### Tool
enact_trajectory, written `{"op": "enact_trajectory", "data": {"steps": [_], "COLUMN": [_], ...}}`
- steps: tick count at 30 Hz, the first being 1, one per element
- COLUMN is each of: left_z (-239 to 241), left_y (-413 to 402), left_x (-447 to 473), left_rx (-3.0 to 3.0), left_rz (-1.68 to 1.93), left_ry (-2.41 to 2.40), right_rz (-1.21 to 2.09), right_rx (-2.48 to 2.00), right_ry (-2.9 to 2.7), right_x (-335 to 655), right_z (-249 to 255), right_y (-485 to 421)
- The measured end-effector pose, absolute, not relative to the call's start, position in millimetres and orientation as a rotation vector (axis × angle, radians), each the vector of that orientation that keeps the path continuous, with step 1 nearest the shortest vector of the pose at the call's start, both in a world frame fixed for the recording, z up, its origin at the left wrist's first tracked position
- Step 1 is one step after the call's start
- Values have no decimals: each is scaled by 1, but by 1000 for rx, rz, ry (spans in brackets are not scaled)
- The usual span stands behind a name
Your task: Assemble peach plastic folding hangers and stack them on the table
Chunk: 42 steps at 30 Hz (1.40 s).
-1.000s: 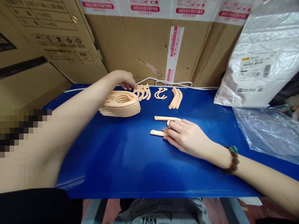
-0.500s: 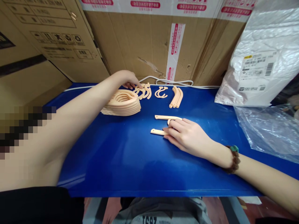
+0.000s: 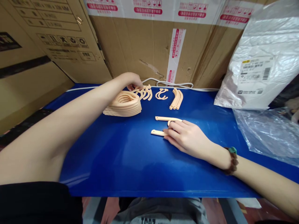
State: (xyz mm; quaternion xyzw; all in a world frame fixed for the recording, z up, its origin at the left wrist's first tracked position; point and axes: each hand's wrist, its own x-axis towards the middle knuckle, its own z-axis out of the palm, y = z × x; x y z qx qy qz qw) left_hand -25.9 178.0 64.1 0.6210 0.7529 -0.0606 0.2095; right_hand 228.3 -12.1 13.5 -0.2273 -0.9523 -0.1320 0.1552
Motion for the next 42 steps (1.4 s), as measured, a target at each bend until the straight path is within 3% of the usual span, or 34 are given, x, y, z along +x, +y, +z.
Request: {"op": "enact_trajectory", "data": {"steps": [8, 14, 20, 29, 38, 42], "left_z": [79, 108, 124, 65, 29, 20], "left_y": [167, 133, 69, -41, -37, -38], "left_x": [-20, -21, 8, 21, 17, 15], "left_rx": [1967, 2331, 2673, 2731, 2835, 2774], "left_rz": [-186, 10, 572, 709, 544, 570], "left_ry": [2165, 2078, 2074, 1699, 1594, 1487], "right_rz": [-342, -327, -371, -543, -615, -484], "right_rx": [-677, -675, -681, -592, -686, -740], "right_ry": [-2760, -2794, -2832, -2842, -2842, -2823], "right_x": [228, 228, 228, 232, 242, 243], "right_z": [13, 16, 30, 28, 18, 20], "right_y": [-12, -12, -10, -12, -16, -16]}}
